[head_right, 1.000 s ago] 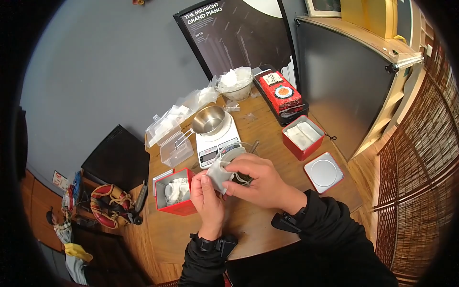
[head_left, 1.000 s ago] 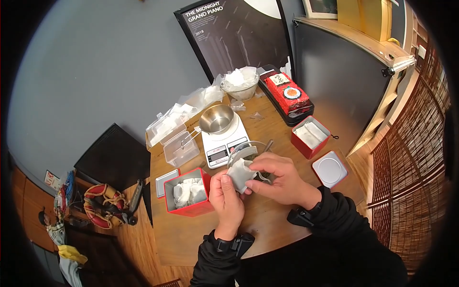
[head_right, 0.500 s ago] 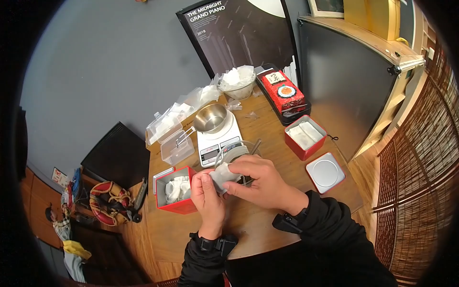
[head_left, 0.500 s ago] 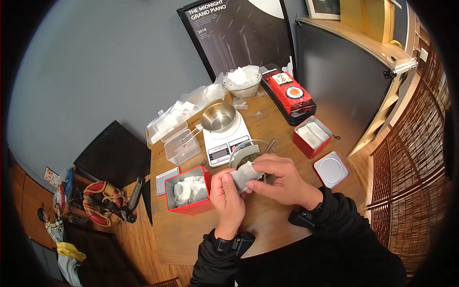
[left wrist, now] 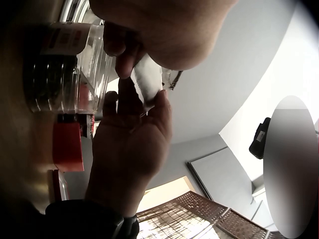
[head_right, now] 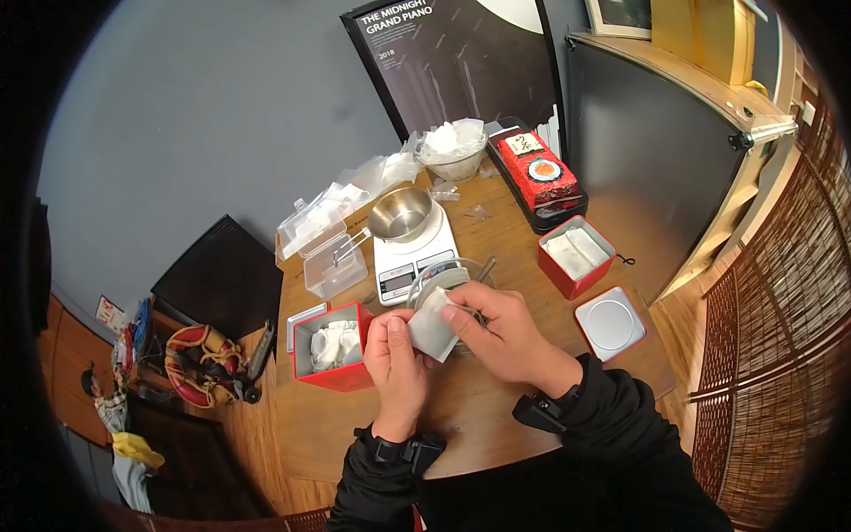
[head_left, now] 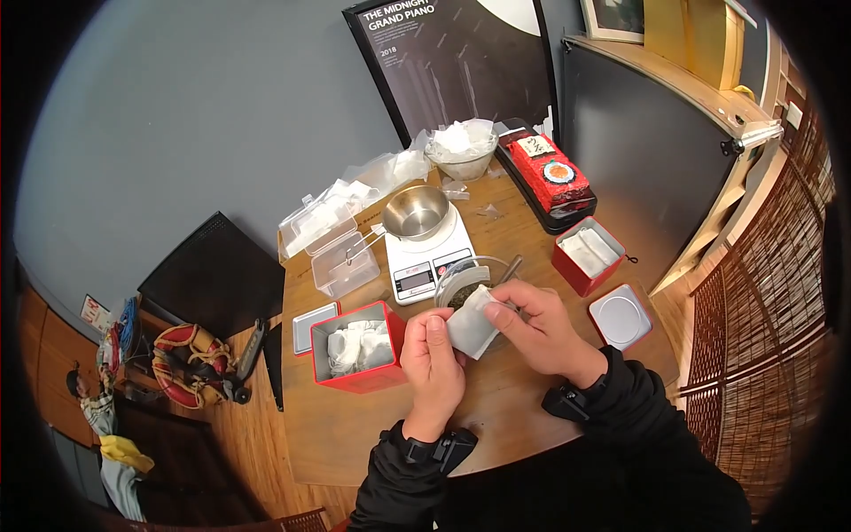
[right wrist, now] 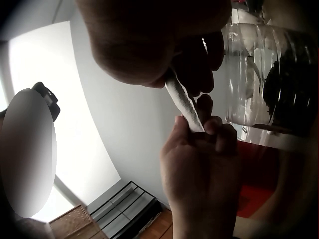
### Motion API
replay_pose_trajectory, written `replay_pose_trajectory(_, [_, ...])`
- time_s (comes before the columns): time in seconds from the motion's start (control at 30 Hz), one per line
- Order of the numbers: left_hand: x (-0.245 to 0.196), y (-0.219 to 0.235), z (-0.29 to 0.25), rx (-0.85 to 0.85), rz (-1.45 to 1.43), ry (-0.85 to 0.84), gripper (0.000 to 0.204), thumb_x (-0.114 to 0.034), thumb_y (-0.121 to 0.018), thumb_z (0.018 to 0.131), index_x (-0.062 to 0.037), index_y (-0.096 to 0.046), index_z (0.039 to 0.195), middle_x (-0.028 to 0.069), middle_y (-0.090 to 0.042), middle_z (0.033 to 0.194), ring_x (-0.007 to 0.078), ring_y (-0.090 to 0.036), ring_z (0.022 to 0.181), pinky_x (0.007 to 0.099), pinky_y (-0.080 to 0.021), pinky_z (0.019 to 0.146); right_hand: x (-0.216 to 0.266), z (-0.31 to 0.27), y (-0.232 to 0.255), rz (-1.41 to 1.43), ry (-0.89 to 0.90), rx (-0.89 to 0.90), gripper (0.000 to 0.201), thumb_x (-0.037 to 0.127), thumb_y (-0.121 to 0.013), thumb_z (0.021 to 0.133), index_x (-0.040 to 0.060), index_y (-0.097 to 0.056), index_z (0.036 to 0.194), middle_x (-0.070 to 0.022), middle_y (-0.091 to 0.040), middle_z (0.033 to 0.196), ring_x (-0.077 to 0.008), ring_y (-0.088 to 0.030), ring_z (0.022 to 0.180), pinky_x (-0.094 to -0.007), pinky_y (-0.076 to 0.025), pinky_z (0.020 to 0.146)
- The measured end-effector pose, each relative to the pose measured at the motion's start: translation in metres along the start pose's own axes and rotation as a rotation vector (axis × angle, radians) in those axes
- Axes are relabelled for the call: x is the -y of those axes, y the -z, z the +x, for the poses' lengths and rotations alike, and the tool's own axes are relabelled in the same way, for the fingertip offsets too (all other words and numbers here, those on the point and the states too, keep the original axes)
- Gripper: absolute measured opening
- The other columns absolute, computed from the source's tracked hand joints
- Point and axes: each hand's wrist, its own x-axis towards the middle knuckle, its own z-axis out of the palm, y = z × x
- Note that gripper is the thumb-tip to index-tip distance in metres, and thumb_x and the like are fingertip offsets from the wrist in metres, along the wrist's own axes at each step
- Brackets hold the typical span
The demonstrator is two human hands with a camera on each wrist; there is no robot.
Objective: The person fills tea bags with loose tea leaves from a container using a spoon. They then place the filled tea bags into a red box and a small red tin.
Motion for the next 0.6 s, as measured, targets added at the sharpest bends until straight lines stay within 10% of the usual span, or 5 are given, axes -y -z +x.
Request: replay_pose_trajectory(0.6, [0.0, -0.001, 0.0, 0.074, 0.02, 0.027, 0.026, -0.025, -0.045, 0.107, -0.0016, -0.055, 0.106, 0.0058, -0.065, 0.081, 0.0071, -0.058, 0.061, 0.0206, -0.045, 0.054, -0.002, 0.0, 0.003, -0.003, -0.17, -0.008, 0.02, 0.018, -0.067, 0.095, 0.0011, -0.059, 0.088, -0.0044, -0.056, 0.068, -0.0079, -0.049, 0.061, -0.0275, -0.041, 0.054])
